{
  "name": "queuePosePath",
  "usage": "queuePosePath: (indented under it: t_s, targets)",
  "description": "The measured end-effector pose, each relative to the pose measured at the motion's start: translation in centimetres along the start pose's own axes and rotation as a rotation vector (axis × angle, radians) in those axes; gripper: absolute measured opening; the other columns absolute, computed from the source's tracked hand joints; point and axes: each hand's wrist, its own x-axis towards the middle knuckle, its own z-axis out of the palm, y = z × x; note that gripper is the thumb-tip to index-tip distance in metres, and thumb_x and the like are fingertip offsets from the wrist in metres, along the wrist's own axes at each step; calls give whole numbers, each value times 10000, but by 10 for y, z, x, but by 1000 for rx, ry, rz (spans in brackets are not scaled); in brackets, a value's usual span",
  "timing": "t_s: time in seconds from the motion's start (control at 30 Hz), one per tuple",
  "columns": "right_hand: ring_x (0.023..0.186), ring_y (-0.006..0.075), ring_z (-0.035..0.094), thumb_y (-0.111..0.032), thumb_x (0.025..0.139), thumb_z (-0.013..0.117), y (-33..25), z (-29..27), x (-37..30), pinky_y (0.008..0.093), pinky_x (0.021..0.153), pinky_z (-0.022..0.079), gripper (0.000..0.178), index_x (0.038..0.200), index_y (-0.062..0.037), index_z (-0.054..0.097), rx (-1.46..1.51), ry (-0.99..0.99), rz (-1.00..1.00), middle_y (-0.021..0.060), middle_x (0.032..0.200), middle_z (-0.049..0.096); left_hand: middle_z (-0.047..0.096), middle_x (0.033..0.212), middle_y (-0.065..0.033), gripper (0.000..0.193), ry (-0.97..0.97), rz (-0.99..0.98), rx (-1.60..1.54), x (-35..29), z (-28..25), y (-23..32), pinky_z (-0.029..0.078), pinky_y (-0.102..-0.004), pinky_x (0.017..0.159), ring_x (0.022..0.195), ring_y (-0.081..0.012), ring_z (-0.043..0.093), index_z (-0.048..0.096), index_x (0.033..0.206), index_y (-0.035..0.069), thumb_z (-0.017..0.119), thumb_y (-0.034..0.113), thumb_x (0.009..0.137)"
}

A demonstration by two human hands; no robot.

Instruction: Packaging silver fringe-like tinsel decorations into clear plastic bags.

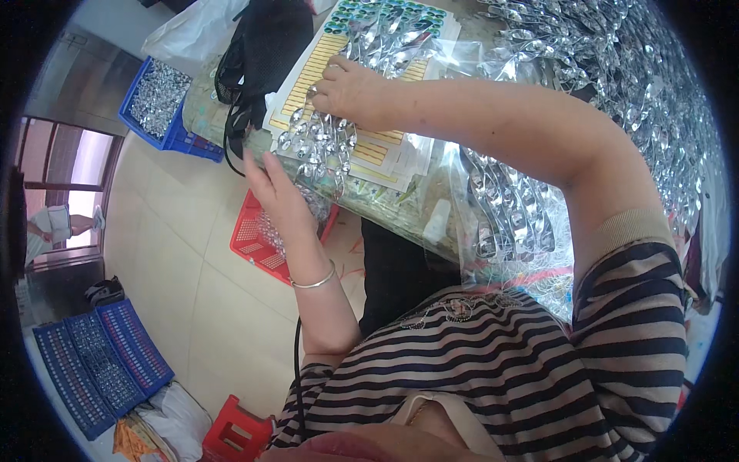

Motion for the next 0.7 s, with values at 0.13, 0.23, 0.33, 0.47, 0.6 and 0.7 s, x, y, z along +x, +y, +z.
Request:
queuePosePath:
  t_s: [0.13,0.23,0.33,0.47,0.6,0.7]
  targets:
    - [1280,268,447,-46,723,676,-2,8,-11,463,1191,210,533,1232,-85,523,-17,124,23,91,1243,523,607,1164,-219,341,-253,84,43,-3,3,4,399,-429,956,1079,-366,543,590,1200,-51,537,199,975]
    - [1279,260,444,-49,724,679,3,10,-23,447,1188,223,506,1210,-78,543,-16,152,23,87,1256,514,671,1036,-167,272,-261,154,107,-6,6,9,418,-419,917,995,-330,587,657,1098,-32,557,180,957]
    - [1213,236,476,-73,734,672,11,5,-31,405,1140,273,429,1153,-96,582,-54,137,-10,61,1207,530,674,1024,-159,242,-271,222,122,-5,3,12,430,-414,892,955,-323,600,673,1073,-10,578,171,944]
    - [1156,223,498,-87,688,712,13,-4,-31,358,1088,326,397,1076,-106,628,-62,144,-38,42,1159,548,675,1014,-152,210,-297,253,150,-4,2,12,445,-410,863,929,-323,608,691,1038,14,598,167,929]
    - [1260,269,435,-25,608,750,19,-16,-30,397,1136,315,475,1058,-53,601,61,87,39,85,1209,523,669,1032,-153,253,-344,55,16,-2,3,8,440,-387,889,960,-305,608,688,1034,-3,557,203,967]
    - [1245,279,450,-2,601,747,29,-27,-32,379,1087,367,466,1042,-40,601,41,208,43,98,1174,540,645,1101,-162,340,-329,-246,-337,2,3,14,422,-371,932,1025,-271,591,662,1078,-35,485,248,1012]
